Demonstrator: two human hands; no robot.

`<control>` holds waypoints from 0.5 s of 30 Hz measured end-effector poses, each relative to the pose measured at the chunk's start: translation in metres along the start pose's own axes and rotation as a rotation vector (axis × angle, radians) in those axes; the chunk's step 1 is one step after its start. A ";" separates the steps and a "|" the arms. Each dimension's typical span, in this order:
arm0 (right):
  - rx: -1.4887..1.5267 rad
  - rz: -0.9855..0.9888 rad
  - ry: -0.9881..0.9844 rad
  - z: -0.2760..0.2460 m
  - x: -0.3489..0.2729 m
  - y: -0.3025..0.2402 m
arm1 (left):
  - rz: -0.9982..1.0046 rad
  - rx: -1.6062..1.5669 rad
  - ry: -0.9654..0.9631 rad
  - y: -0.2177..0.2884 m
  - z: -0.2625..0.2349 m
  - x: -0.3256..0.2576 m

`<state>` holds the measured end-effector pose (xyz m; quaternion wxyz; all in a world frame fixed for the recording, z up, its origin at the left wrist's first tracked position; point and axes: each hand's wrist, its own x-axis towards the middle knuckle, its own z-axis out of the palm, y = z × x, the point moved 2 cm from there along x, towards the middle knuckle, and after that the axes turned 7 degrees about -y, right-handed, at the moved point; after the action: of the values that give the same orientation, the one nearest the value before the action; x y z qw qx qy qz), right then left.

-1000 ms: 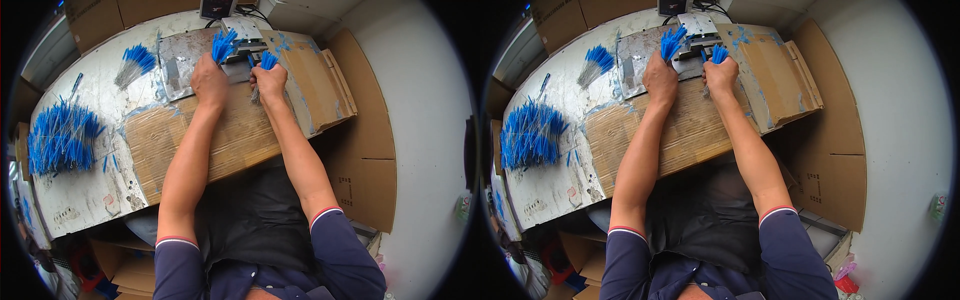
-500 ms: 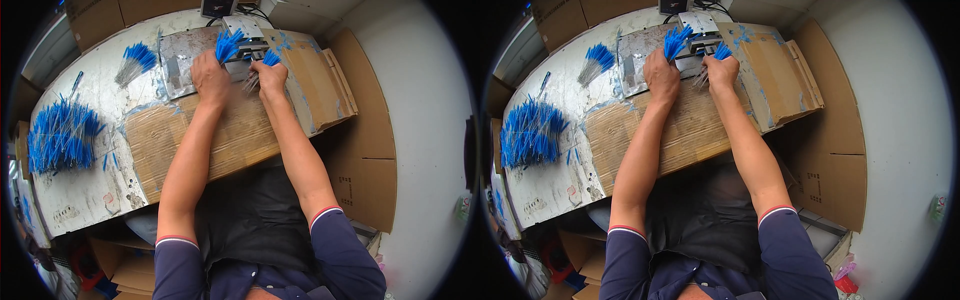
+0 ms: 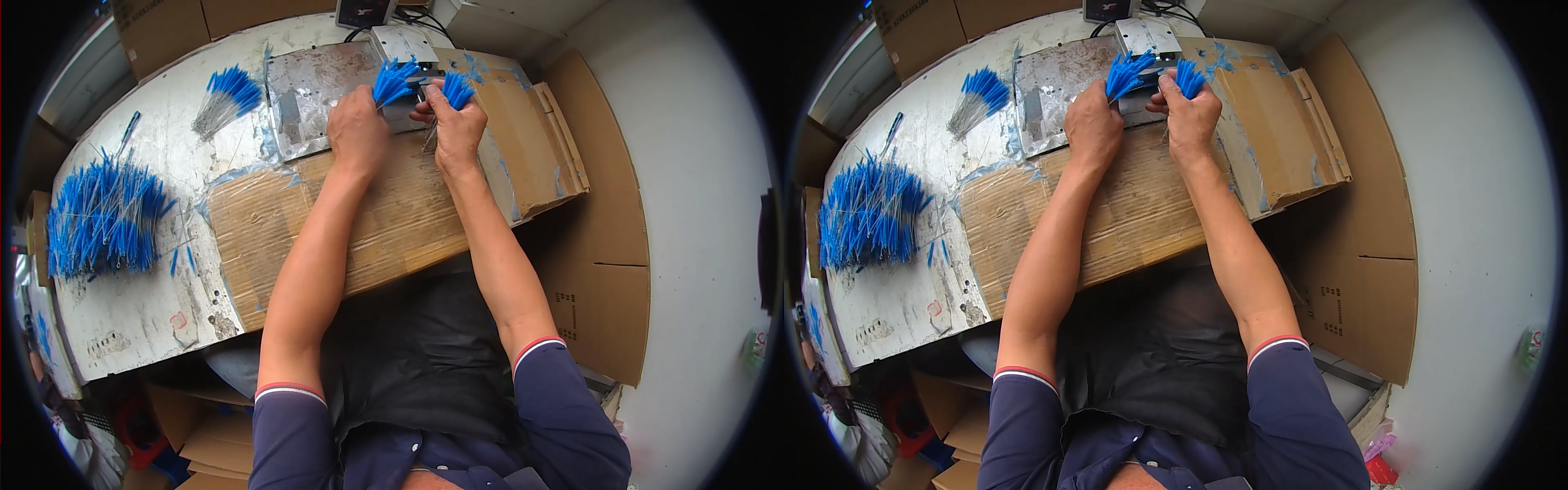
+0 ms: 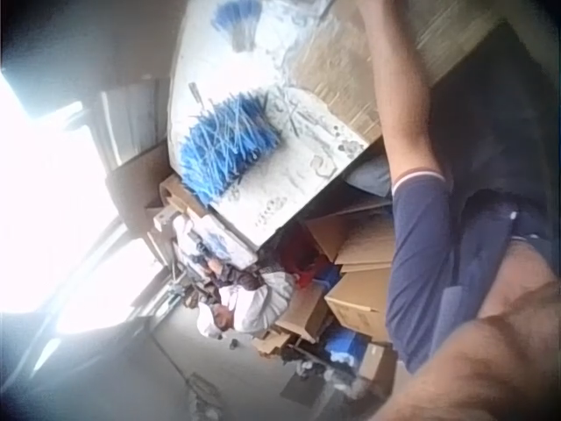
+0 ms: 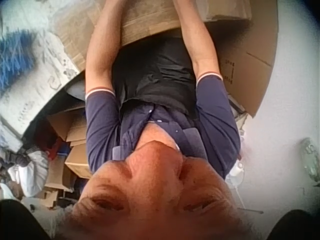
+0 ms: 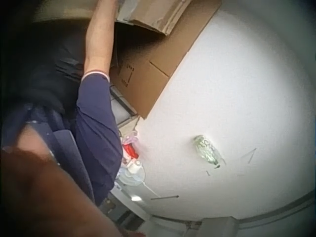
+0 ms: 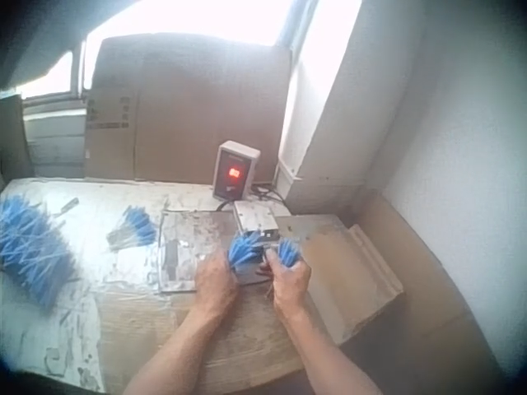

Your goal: Bundling blue nylon bristles and crimping metal ferrules onto them using a pneumatic press machine.

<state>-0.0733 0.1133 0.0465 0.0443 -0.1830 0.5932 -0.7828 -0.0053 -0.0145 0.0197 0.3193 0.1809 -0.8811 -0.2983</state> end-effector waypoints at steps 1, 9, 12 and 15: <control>-0.028 -0.054 -0.018 0.001 0.000 0.000 | -0.008 -0.007 -0.008 0.000 0.000 0.000; 0.043 0.100 0.054 -0.007 -0.031 0.021 | 0.003 -0.010 -0.003 -0.002 0.000 -0.001; 0.025 0.101 0.120 -0.015 -0.030 0.019 | 0.006 -0.009 -0.004 -0.001 -0.001 -0.003; 0.062 0.109 0.128 -0.023 -0.026 0.018 | 0.025 0.014 -0.022 0.001 0.001 -0.002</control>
<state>-0.0591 0.1364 0.0185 0.0545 -0.0983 0.5792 -0.8074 -0.0045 -0.0129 0.0191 0.3121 0.1690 -0.8887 -0.2902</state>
